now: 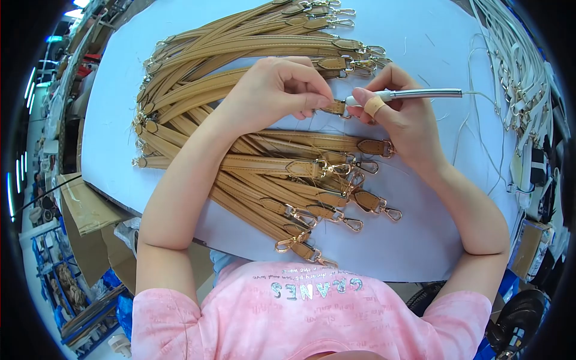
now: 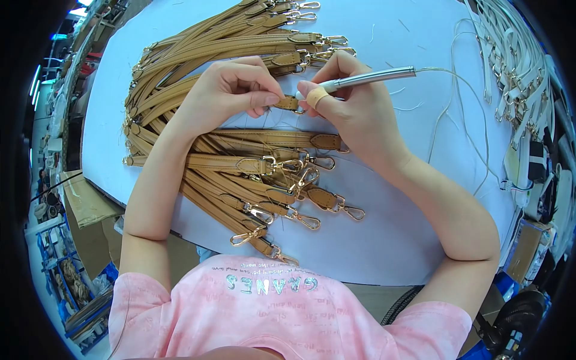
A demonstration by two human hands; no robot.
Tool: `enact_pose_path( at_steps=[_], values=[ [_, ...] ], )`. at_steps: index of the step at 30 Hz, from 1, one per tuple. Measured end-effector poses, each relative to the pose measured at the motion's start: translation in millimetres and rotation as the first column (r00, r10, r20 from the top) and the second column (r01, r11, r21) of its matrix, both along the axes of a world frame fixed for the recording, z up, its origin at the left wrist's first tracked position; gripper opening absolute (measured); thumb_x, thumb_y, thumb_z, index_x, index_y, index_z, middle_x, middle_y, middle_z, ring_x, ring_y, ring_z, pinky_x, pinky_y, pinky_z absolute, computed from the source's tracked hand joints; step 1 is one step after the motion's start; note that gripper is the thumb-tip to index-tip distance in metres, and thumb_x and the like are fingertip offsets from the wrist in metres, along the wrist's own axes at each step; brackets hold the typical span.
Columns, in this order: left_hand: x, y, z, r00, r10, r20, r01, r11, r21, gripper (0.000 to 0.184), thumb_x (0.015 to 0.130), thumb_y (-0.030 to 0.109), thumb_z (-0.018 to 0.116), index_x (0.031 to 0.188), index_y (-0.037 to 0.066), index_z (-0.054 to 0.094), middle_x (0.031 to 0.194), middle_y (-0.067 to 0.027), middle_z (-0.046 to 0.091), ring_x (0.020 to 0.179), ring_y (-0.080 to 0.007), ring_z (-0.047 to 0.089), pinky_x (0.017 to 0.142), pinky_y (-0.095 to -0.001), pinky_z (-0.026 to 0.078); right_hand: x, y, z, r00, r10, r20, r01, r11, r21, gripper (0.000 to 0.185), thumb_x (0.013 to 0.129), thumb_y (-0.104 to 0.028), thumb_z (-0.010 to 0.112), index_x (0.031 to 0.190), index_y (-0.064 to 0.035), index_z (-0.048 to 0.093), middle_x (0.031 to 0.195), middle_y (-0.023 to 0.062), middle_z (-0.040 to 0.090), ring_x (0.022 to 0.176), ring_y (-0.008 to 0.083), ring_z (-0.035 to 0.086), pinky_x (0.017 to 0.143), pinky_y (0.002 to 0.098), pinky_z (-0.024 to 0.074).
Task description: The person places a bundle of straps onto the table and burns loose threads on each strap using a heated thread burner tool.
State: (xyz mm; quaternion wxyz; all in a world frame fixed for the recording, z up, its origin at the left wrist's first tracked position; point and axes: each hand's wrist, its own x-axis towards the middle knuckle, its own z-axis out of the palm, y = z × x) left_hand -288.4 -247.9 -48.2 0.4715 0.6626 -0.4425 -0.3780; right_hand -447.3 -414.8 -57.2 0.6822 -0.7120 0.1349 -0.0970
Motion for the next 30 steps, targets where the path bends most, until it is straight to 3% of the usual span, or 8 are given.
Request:
enact_pose_path(
  at_steps=[13,17,18,20,21,25,28,30],
  values=[
    [2,2,-1,0.998,-0.063,-0.025,0.062,0.998,-0.033,0.01,0.086,0.004,0.068,0.095,-0.001,0.07,0.082,-0.0014,0.059,0.069,-0.0078,0.062,0.064,-0.0217,0.052,0,1,0,1.0,-0.003,0.025,0.002,0.998,0.055,0.015,0.094,-0.009,0.063,0.089,-0.0013,0.051,0.075,0.0023,0.058,0.069,0.0066,0.057,0.078,0.0294,0.059],
    [1,-2,0,0.987,0.137,0.088,-0.122,0.979,-0.164,0.013,0.087,0.003,0.065,0.099,0.002,0.067,0.085,-0.0045,0.062,0.068,-0.0137,0.063,0.066,-0.0251,0.052,2,-8,1,0.978,-0.103,0.179,0.065,0.977,0.203,0.013,0.095,-0.01,0.062,0.089,-0.0021,0.053,0.074,0.0022,0.056,0.069,0.0068,0.056,0.077,0.0335,0.0597],
    [0,-3,8,0.915,0.18,0.361,-0.123,0.977,-0.176,0.014,0.088,0.004,0.065,0.102,0.003,0.066,0.087,-0.0049,0.062,0.07,-0.0146,0.063,0.066,-0.026,0.052,2,-11,2,0.957,-0.152,0.246,0.086,0.962,0.258,0.013,0.095,-0.011,0.061,0.088,-0.0024,0.054,0.074,0.0023,0.056,0.069,0.0069,0.055,0.077,0.0349,0.0599],
    [-5,-5,24,0.557,0.236,0.796,-0.116,0.971,-0.207,0.017,0.089,0.007,0.065,0.106,0.004,0.062,0.092,-0.0057,0.063,0.075,-0.0163,0.063,0.066,-0.0277,0.051,3,-16,7,0.941,-0.178,0.289,0.1,0.959,0.266,0.013,0.095,-0.011,0.061,0.088,-0.0025,0.055,0.074,0.0023,0.056,0.069,0.0071,0.055,0.077,0.0357,0.06],
    [-15,-8,26,0.56,0.231,0.796,-0.107,0.972,-0.207,0.017,0.089,0.007,0.065,0.106,0.004,0.062,0.092,-0.0057,0.063,0.075,-0.0163,0.063,0.066,-0.0277,0.051,3,-19,10,0.925,-0.195,0.326,0.104,0.955,0.278,0.012,0.095,-0.012,0.061,0.088,-0.0027,0.056,0.074,0.0024,0.056,0.069,0.0072,0.055,0.076,0.0365,0.0601],
    [-59,-20,32,0.705,-0.067,0.706,0.096,0.995,-0.001,0.01,0.085,0.015,0.067,0.092,0.007,0.064,0.093,-0.0089,0.063,0.076,-0.0281,0.064,0.067,-0.0354,0.053,-2,-25,14,0.904,-0.189,0.382,0.084,0.958,0.275,0.012,0.095,-0.012,0.061,0.089,-0.0026,0.057,0.074,0.0025,0.056,0.069,0.0073,0.054,0.074,0.0361,0.0602],
    [-60,-21,26,0.573,-0.235,0.785,0.196,0.97,0.147,0.017,0.084,0.018,0.068,0.092,0.005,0.062,0.092,-0.0103,0.063,0.078,-0.0285,0.065,0.068,-0.0373,0.053,-3,-26,19,0.9,-0.171,0.401,0.067,0.963,0.261,0.011,0.095,-0.012,0.061,0.09,-0.0024,0.058,0.075,0.0025,0.056,0.069,0.0073,0.055,0.073,0.0352,0.0603],
    [-58,-13,31,0.521,-0.243,0.818,0.13,0.97,0.205,0.017,0.083,0.017,0.068,0.093,0.004,0.061,0.091,-0.0111,0.062,0.079,-0.0291,0.065,0.069,-0.0378,0.053,-4,-24,19,0.901,-0.177,0.396,0.076,0.963,0.257,0.011,0.095,-0.012,0.061,0.091,-0.0023,0.059,0.075,0.0024,0.056,0.069,0.0074,0.055,0.073,0.0347,0.0603]
  ],
)
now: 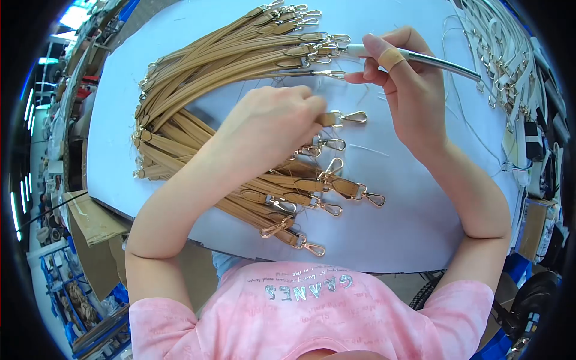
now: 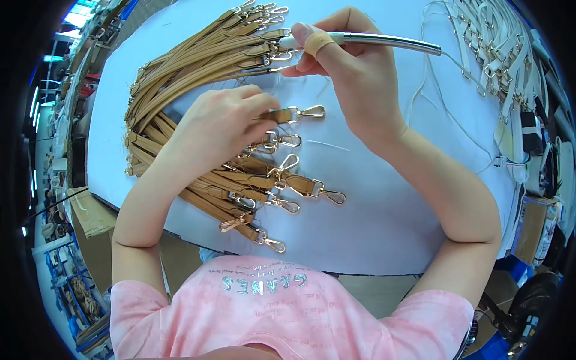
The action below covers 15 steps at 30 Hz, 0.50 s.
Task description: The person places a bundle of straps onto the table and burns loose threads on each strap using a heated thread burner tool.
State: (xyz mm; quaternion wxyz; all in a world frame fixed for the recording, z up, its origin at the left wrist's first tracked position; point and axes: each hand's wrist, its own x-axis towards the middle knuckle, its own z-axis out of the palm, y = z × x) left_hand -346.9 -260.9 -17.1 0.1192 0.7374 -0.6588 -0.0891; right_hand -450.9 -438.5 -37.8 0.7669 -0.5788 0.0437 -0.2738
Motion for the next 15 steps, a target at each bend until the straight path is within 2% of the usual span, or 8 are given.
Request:
enact_pose_path(
  at_steps=[2,3,7,10,11,14,15],
  values=[
    [3,11,4,0.983,0.106,0.152,-0.117,0.991,0.067,0.019,0.082,0.014,0.068,0.094,0.002,0.06,0.089,-0.0127,0.061,0.08,-0.0303,0.064,0.071,-0.0387,0.053,0,4,1,1.0,0.003,0.001,-0.003,1.0,-0.001,0.011,0.095,-0.012,0.061,0.091,-0.0024,0.059,0.076,0.0025,0.056,0.069,0.0073,0.055,0.072,0.0343,0.0604],
    [3,12,3,0.981,0.11,0.159,-0.123,0.99,0.073,0.019,0.082,0.014,0.068,0.094,0.002,0.06,0.089,-0.0127,0.061,0.08,-0.0303,0.064,0.071,-0.0387,0.053,0,5,1,1.0,0.006,-0.007,-0.006,1.0,-0.012,0.011,0.095,-0.012,0.062,0.09,-0.0025,0.058,0.076,0.0025,0.056,0.069,0.0071,0.055,0.072,0.0339,0.0605],
    [2,9,-15,0.948,0.163,0.273,-0.167,0.986,-0.011,0.02,0.08,0.01,0.068,0.094,0.0,0.058,0.086,-0.0137,0.06,0.079,-0.0322,0.064,0.072,-0.0405,0.052,2,10,-2,0.999,0.008,-0.037,-0.008,1.0,-0.022,0.013,0.095,-0.013,0.062,0.089,-0.0027,0.057,0.076,0.0027,0.056,0.068,0.0067,0.056,0.071,0.0332,0.0608],
    [0,2,-25,0.978,0.188,-0.09,-0.206,0.938,-0.278,0.019,0.081,0.007,0.068,0.095,0.0,0.057,0.086,-0.0126,0.059,0.075,-0.0345,0.063,0.071,-0.0413,0.052,2,8,-2,0.998,-0.008,-0.057,0.006,1.0,-0.023,0.014,0.095,-0.013,0.062,0.088,-0.0027,0.056,0.077,0.0027,0.056,0.068,0.0064,0.056,0.07,0.0328,0.061],
    [0,2,-24,0.979,0.18,-0.092,-0.199,0.94,-0.276,0.019,0.081,0.007,0.068,0.095,0.0,0.057,0.086,-0.0126,0.059,0.075,-0.0345,0.063,0.071,-0.0413,0.052,2,8,-1,0.998,-0.005,-0.063,0.004,1.0,-0.02,0.014,0.095,-0.013,0.062,0.087,-0.0027,0.056,0.077,0.0028,0.057,0.067,0.0062,0.056,0.07,0.0325,0.061],
    [6,9,-11,0.957,0.178,-0.231,-0.197,0.978,-0.063,0.019,0.082,0.008,0.068,0.097,0.001,0.059,0.086,-0.013,0.06,0.076,-0.0362,0.062,0.071,-0.0413,0.051,2,8,-2,0.997,0.005,-0.073,-0.006,1.0,-0.012,0.015,0.095,-0.013,0.062,0.087,-0.0027,0.055,0.077,0.0027,0.057,0.067,0.006,0.056,0.07,0.0323,0.061],
    [6,11,-6,0.956,0.181,-0.229,-0.2,0.978,-0.063,0.019,0.082,0.008,0.068,0.097,0.001,0.059,0.086,-0.013,0.06,0.076,-0.0362,0.062,0.071,-0.0413,0.051,2,8,-2,0.997,0.008,-0.074,-0.009,1.0,-0.012,0.015,0.095,-0.013,0.062,0.087,-0.0026,0.055,0.077,0.0027,0.057,0.067,0.006,0.056,0.07,0.0323,0.061]
  ],
)
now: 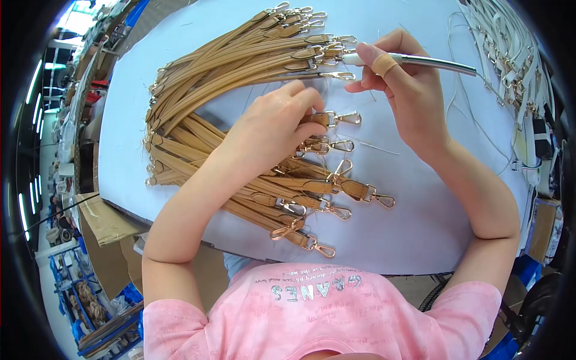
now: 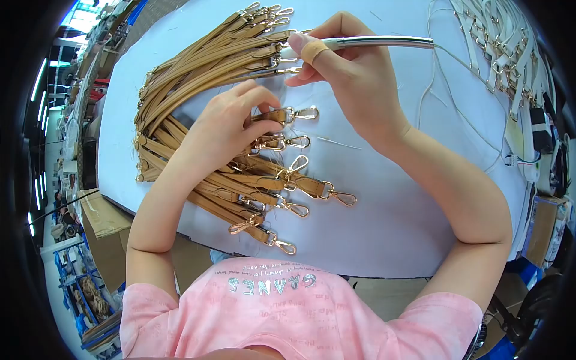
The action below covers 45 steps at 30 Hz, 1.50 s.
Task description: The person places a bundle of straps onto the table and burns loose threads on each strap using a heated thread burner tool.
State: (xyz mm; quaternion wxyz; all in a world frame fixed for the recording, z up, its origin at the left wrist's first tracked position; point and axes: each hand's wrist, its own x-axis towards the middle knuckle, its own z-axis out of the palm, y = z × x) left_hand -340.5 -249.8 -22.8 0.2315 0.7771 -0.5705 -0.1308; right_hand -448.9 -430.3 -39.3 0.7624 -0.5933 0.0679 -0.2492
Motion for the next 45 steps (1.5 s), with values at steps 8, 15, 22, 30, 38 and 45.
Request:
enact_pose_path(
  at_steps=[8,15,22,30,38,45],
  values=[
    [11,0,-4,0.999,0.037,0.03,-0.035,0.998,-0.051,0.015,0.085,0.007,0.069,0.099,0.003,0.07,0.083,-0.0088,0.061,0.068,-0.0188,0.062,0.066,-0.0287,0.051,-1,1,-2,0.999,0.041,-0.023,-0.04,0.999,0.028,0.016,0.094,-0.014,0.063,0.086,-0.0031,0.055,0.077,0.0023,0.056,0.067,0.0057,0.056,0.069,0.0323,0.0606],
    [22,3,-15,0.954,0.127,-0.27,-0.161,0.981,-0.108,0.018,0.081,0.009,0.071,0.099,0.007,0.074,0.082,-0.0077,0.065,0.07,-0.0206,0.062,0.066,-0.0321,0.049,2,-1,-10,0.986,0.099,-0.132,-0.087,0.992,0.091,0.017,0.092,-0.015,0.065,0.085,-0.0039,0.055,0.075,0.0017,0.055,0.067,0.0061,0.055,0.07,0.0334,0.0601],
    [27,1,-20,0.885,0.131,-0.447,-0.188,0.978,-0.086,0.011,0.084,0.01,0.069,0.092,0.002,0.07,0.078,-0.0062,0.063,0.069,-0.0152,0.059,0.064,-0.0297,0.048,7,3,-15,0.958,0.196,-0.208,-0.175,0.978,0.116,0.017,0.091,-0.014,0.065,0.083,-0.0051,0.054,0.073,0.0006,0.054,0.066,0.0063,0.055,0.074,0.0344,0.0596],
    [28,5,-20,0.834,0.118,-0.539,-0.144,0.99,-0.007,0.014,0.092,0.013,0.06,0.092,0.0,0.06,0.074,-0.0057,0.06,0.068,-0.0141,0.057,0.065,-0.0298,0.047,8,9,-20,0.942,0.189,-0.276,-0.22,0.972,-0.083,0.018,0.09,-0.013,0.066,0.083,-0.0042,0.052,0.072,0.0001,0.055,0.066,0.006,0.056,0.078,0.0312,0.0577],
    [26,4,-14,0.822,0.104,-0.56,-0.134,0.991,-0.012,0.014,0.102,0.016,0.051,0.096,0.004,0.056,0.08,0.0015,0.055,0.071,-0.0054,0.05,0.067,-0.0207,0.045,5,16,-17,0.935,0.136,-0.326,-0.213,0.954,-0.212,0.018,0.088,-0.011,0.069,0.084,-0.0037,0.053,0.073,0.0015,0.06,0.065,0.0051,0.056,0.063,0.0216,0.0483],
    [27,4,-15,0.809,0.087,-0.582,-0.13,0.991,-0.031,0.015,0.102,0.016,0.05,0.096,0.004,0.056,0.081,0.0014,0.056,0.071,-0.0054,0.05,0.067,-0.0206,0.045,5,16,-20,0.937,0.1,-0.335,-0.209,0.929,-0.306,0.018,0.088,-0.012,0.069,0.084,-0.004,0.053,0.072,0.0011,0.06,0.065,0.0046,0.055,0.058,0.0205,0.0443]
  ],
)
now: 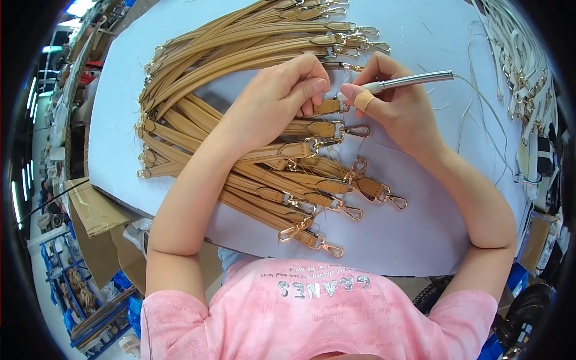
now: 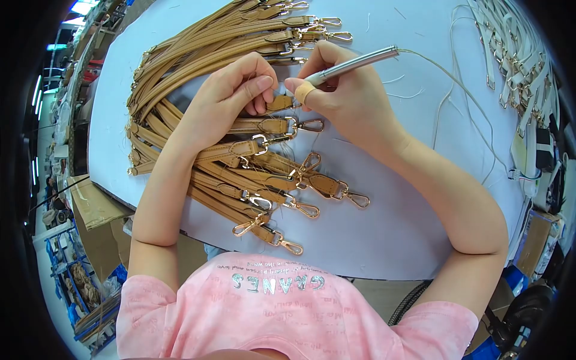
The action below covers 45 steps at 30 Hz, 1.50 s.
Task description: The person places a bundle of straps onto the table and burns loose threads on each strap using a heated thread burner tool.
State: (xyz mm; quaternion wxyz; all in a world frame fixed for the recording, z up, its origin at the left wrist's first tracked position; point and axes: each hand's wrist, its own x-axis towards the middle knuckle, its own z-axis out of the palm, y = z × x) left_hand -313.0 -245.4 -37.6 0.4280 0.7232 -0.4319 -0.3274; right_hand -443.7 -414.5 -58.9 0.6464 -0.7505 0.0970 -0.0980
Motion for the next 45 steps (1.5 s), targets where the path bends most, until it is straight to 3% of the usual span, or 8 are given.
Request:
enact_pose_path(
  at_steps=[17,19,22,24,25,28,34,45],
  values=[
    [2,2,-1,0.993,0.02,-0.118,-0.022,1.0,-0.018,0.013,0.098,0.014,0.053,0.094,0.003,0.055,0.081,-0.0019,0.059,0.071,-0.0091,0.055,0.066,-0.0247,0.047,1,-2,-3,1.0,-0.002,0.023,0.002,1.0,0.0,0.018,0.088,-0.012,0.069,0.083,-0.0042,0.053,0.073,0.0019,0.061,0.065,0.0049,0.056,0.059,0.0208,0.0451],
    [0,3,2,0.992,0.039,-0.121,-0.042,0.999,-0.021,0.01,0.096,0.012,0.056,0.094,0.002,0.056,0.08,-0.0033,0.059,0.071,-0.0113,0.056,0.066,-0.0272,0.048,1,-6,3,0.998,-0.054,-0.008,0.054,0.94,0.338,0.018,0.087,-0.012,0.068,0.082,-0.0047,0.053,0.07,0.0011,0.058,0.066,0.005,0.057,0.059,0.0208,0.0451],
    [-8,-2,7,0.888,-0.178,0.423,0.178,0.983,0.041,0.008,0.089,0.007,0.063,0.094,0.003,0.059,0.081,-0.0042,0.059,0.07,-0.014,0.056,0.065,-0.0291,0.047,4,-18,4,0.997,-0.068,0.022,0.046,0.849,0.526,0.017,0.087,-0.011,0.068,0.081,-0.0053,0.053,0.069,0.0004,0.056,0.065,0.0051,0.056,0.058,0.0209,0.0445],
    [-5,-1,1,0.893,-0.176,0.414,0.193,0.981,0.002,0.009,0.087,0.005,0.064,0.095,0.004,0.059,0.081,-0.0046,0.059,0.07,-0.015,0.056,0.065,-0.0295,0.047,4,-24,0,0.995,-0.045,0.091,-0.018,0.805,0.594,0.017,0.086,-0.011,0.068,0.08,-0.006,0.052,0.069,-0.0002,0.054,0.064,0.0054,0.055,0.057,0.0212,0.0432],
    [-3,0,-3,0.9,-0.173,0.401,0.207,0.977,-0.043,0.011,0.085,0.004,0.066,0.095,0.004,0.06,0.082,-0.005,0.059,0.07,-0.0159,0.056,0.065,-0.03,0.046,4,-24,-1,0.995,-0.041,0.094,-0.023,0.804,0.594,0.017,0.086,-0.011,0.068,0.08,-0.006,0.052,0.069,-0.0002,0.054,0.064,0.0054,0.055,0.057,0.0212,0.0432],
    [-1,2,-2,0.921,-0.165,0.352,0.201,0.977,-0.067,0.013,0.084,0.003,0.066,0.095,0.004,0.06,0.082,-0.0056,0.059,0.07,-0.0167,0.057,0.065,-0.0304,0.046,0,-19,-2,0.991,0.083,0.108,-0.104,0.971,0.213,0.02,0.085,-0.011,0.069,0.078,-0.0064,0.051,0.07,-0.0008,0.053,0.061,0.0058,0.052,0.056,0.0215,0.0402],
    [2,2,-3,0.99,-0.106,0.094,0.11,0.993,-0.042,0.008,0.087,0.002,0.062,0.094,0.001,0.058,0.08,-0.0061,0.062,0.072,-0.0148,0.057,0.067,-0.0297,0.048,-2,-10,0,0.99,0.129,0.061,-0.135,0.984,0.113,0.022,0.084,-0.009,0.071,0.077,-0.0062,0.05,0.07,-0.0024,0.05,0.061,0.0051,0.047,0.056,0.0217,0.0365],
    [2,1,-1,0.996,-0.091,0.017,0.092,0.995,-0.032,0.003,0.091,0.003,0.056,0.093,0.0,0.056,0.08,-0.0058,0.063,0.073,-0.0142,0.057,0.069,-0.0285,0.049,-3,-7,-1,0.99,0.129,0.049,-0.133,0.989,0.068,0.022,0.083,-0.008,0.072,0.076,-0.006,0.05,0.071,-0.0039,0.049,0.066,0.0034,0.04,0.057,0.0219,0.0331]
  ],
)
